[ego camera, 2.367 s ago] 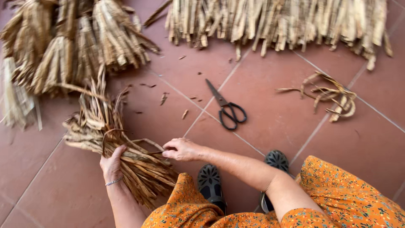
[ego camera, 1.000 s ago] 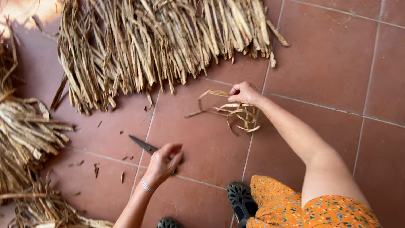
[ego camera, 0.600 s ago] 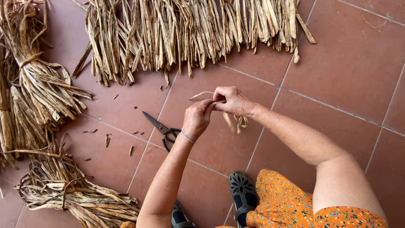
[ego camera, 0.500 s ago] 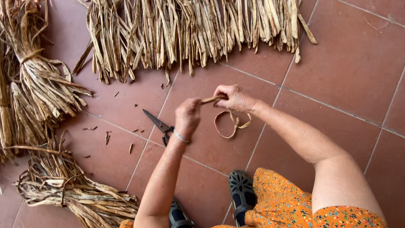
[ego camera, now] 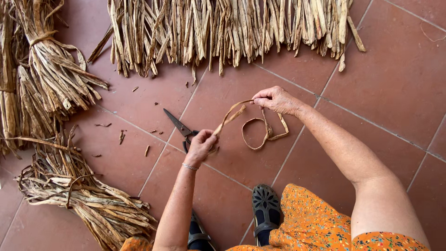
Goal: The person sits on a tiled floor and uses scissors to trim the ends of dried plant bundles. They repeatedly cut the uneven tips, separate the bundles, and place the trimmed pieces aside.
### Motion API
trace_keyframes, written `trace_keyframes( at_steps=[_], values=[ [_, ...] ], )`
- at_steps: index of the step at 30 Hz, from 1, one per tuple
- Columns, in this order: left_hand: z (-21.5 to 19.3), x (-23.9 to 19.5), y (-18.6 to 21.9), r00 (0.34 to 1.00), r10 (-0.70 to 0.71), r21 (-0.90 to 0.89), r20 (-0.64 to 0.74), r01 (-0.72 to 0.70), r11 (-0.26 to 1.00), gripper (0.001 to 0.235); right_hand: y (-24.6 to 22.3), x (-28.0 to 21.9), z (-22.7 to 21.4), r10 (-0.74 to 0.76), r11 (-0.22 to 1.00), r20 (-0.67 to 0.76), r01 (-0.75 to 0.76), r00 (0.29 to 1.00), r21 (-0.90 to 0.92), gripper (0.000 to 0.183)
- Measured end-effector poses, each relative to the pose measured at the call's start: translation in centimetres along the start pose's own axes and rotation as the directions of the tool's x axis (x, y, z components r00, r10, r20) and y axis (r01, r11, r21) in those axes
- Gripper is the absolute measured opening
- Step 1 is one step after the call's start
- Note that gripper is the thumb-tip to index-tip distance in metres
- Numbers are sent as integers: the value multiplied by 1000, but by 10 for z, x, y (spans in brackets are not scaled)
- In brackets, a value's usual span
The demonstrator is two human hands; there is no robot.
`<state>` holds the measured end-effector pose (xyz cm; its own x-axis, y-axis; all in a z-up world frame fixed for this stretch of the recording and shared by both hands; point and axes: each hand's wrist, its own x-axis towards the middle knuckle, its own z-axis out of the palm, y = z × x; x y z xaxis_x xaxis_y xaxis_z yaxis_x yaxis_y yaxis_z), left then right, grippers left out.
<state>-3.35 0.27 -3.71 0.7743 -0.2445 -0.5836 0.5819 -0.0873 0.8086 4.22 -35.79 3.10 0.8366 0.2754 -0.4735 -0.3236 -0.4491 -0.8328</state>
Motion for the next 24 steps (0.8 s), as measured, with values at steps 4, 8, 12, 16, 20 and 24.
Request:
trace_keyframes(
  at_steps=[4,8,12,16,20,24],
  values=[
    [7,-4,-32,958,193,111,-214,-173,979,16,9,-1,-4,-55,995,-118,65,992,74,19],
    [15,-17,-51,915,260,310,-309,-162,937,13,21,-24,-25,-35,970,-325,110,945,218,17],
    [26,-31,-53,985,167,773,-50,-68,631,27,28,-53,-9,4,998,-76,1,997,62,22],
    [40,-25,-42,988,133,907,74,-122,403,53,33,-74,19,139,819,142,-33,980,-572,39],
    [50,9,-18,979,95,898,-182,126,421,59,34,-64,40,244,596,203,19,948,-803,64],
    [48,49,-13,942,126,854,-312,220,472,57,40,-18,75,-135,752,10,109,991,-650,49]
  ],
)
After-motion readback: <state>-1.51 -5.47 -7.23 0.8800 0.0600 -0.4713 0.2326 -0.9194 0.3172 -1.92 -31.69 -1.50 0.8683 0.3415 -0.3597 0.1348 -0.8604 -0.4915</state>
